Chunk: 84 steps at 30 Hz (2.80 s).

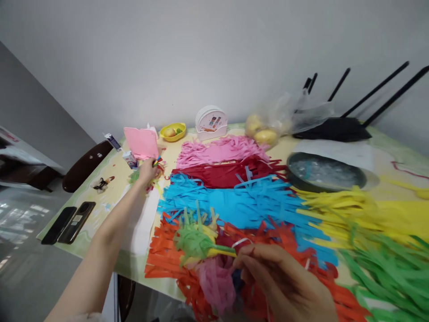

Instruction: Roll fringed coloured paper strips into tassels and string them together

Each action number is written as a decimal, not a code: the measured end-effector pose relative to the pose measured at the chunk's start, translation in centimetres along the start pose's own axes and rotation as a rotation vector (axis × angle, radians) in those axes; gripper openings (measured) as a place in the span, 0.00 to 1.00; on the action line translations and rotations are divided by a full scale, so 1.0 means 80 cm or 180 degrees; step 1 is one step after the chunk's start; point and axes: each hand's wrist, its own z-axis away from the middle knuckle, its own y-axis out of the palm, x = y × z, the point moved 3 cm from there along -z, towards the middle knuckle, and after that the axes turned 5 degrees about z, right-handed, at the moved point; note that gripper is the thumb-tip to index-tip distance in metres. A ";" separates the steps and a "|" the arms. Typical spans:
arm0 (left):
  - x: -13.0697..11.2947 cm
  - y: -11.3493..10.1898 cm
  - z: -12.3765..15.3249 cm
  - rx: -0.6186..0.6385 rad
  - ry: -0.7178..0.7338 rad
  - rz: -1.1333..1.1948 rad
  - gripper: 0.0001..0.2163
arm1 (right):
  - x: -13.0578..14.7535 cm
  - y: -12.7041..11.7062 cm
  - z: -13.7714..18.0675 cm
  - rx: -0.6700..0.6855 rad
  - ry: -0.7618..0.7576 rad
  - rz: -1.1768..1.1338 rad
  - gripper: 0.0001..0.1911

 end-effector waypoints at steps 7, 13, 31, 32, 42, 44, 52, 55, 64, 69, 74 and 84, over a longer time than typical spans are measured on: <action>-0.128 -0.049 0.083 -0.0209 0.0335 0.1700 0.12 | 0.014 0.013 -0.030 0.0085 -0.0147 0.0149 0.11; -0.227 -0.057 0.173 0.0737 0.0009 0.3991 0.15 | 0.050 0.022 -0.046 -0.0043 -0.0585 0.0037 0.08; -0.272 -0.020 0.213 0.0905 0.0090 0.4176 0.11 | 0.050 0.023 -0.049 0.0412 -0.0392 -0.0128 0.11; -0.273 -0.021 0.214 0.0866 0.0206 0.4040 0.10 | 0.049 0.024 -0.050 0.0434 -0.0337 -0.0168 0.11; -0.287 -0.036 0.229 0.0689 0.1650 0.2626 0.07 | 0.035 0.030 -0.067 0.0943 0.0065 -0.1045 0.13; -0.285 -0.033 0.230 0.0741 0.1634 0.2588 0.08 | 0.035 0.028 -0.067 0.0563 -0.0120 -0.1074 0.11; -0.261 -0.030 0.200 0.0874 0.1006 0.3139 0.07 | 0.038 -0.046 -0.073 -0.1458 -0.0514 -0.2439 0.10; -0.245 -0.032 0.190 0.0818 0.0474 0.3404 0.10 | 0.037 -0.077 -0.075 -0.2007 -0.0830 -0.2288 0.08; -0.252 -0.032 0.202 0.1055 -0.0090 0.4085 0.14 | 0.047 0.014 -0.049 0.0132 -0.0505 0.0168 0.07; -0.253 -0.024 0.208 0.1250 0.0054 0.4008 0.16 | 0.047 0.033 -0.050 0.0278 -0.0446 0.0097 0.11; -0.251 -0.021 0.211 0.1287 0.0010 0.4037 0.17 | 0.046 0.033 -0.050 0.0334 -0.0356 -0.0037 0.11; -0.274 -0.032 0.223 0.1347 0.1040 0.3064 0.07 | 0.031 0.040 -0.058 0.1062 0.0258 -0.0975 0.17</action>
